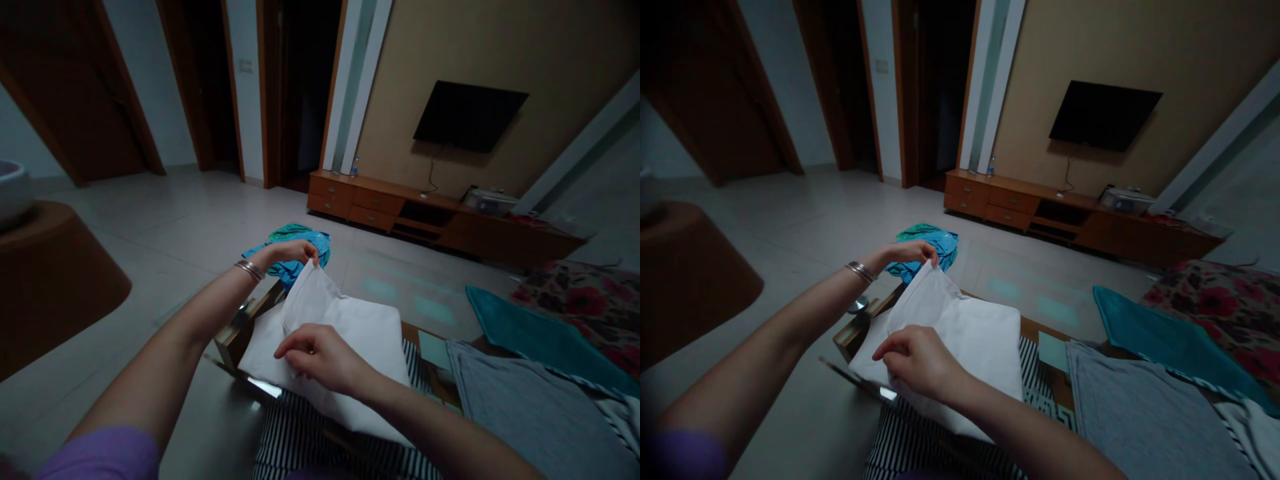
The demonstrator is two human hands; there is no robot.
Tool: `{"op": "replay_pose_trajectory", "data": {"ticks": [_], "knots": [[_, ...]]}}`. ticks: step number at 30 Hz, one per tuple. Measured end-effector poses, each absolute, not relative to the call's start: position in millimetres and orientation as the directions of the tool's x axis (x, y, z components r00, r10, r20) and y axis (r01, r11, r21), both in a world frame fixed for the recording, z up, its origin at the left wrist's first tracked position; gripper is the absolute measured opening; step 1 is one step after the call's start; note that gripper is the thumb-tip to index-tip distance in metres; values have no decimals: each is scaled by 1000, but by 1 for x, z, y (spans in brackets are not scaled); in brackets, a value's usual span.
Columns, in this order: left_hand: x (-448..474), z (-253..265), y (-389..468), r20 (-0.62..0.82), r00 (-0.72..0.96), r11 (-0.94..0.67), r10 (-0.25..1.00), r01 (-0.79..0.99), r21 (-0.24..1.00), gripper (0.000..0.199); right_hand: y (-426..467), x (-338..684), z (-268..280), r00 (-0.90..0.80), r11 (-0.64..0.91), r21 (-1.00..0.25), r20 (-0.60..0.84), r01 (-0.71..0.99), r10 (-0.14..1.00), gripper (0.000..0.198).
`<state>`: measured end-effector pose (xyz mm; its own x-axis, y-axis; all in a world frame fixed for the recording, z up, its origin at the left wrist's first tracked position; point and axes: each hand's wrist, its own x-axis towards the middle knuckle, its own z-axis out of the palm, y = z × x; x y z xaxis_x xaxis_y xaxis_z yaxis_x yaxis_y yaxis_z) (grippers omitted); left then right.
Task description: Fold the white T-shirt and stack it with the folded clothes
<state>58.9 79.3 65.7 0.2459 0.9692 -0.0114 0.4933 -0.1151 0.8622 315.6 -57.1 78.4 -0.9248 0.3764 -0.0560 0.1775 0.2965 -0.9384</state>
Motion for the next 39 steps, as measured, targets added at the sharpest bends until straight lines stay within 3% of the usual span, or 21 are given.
{"op": "replay_pose_trajectory", "data": {"ticks": [3, 7, 19, 22, 26, 28, 30, 33, 36, 39], "knots": [[35, 24, 67, -85, 270, -47, 959, 448, 893, 12, -62, 295, 57, -928, 375, -897, -89, 233, 362, 31], [16, -11, 55, -79, 213, -23, 974, 440, 898, 15, -69, 282, 46, -921, 427, -860, -113, 278, 372, 30], [5, 7, 45, -99, 92, 52, 991, 412, 910, 18, -75, 270, 44, -951, 537, -826, 2, 172, 308, 29], [2, 1, 42, -143, 28, 106, 989, 533, 839, 18, -79, 271, 35, -978, 592, -797, 6, 120, 207, 32], [3, -4, 36, -173, -152, 227, 973, 757, 613, 13, -72, 289, 31, -992, 659, -749, 24, 65, 125, 33], [13, -2, 30, -114, -239, 262, 964, 801, 539, 18, -58, 303, 33, -982, 687, -723, 73, 69, 176, 29], [36, 2, 21, 32, -287, 246, 957, 869, 428, 26, -37, 318, 35, -946, 709, -691, 118, 140, 302, 28], [91, -3, 6, 246, -132, 93, 960, 982, 167, 35, -3, 339, 32, -831, 726, -589, 156, 356, 534, 32], [147, -23, -6, 245, 87, -105, 966, 992, 64, 40, 25, 355, 18, -727, 713, -430, 167, 554, 666, 34], [171, -49, -5, 199, 146, -157, 969, 987, 43, 47, 47, 367, -7, -689, 708, -315, 190, 632, 699, 31]]}}
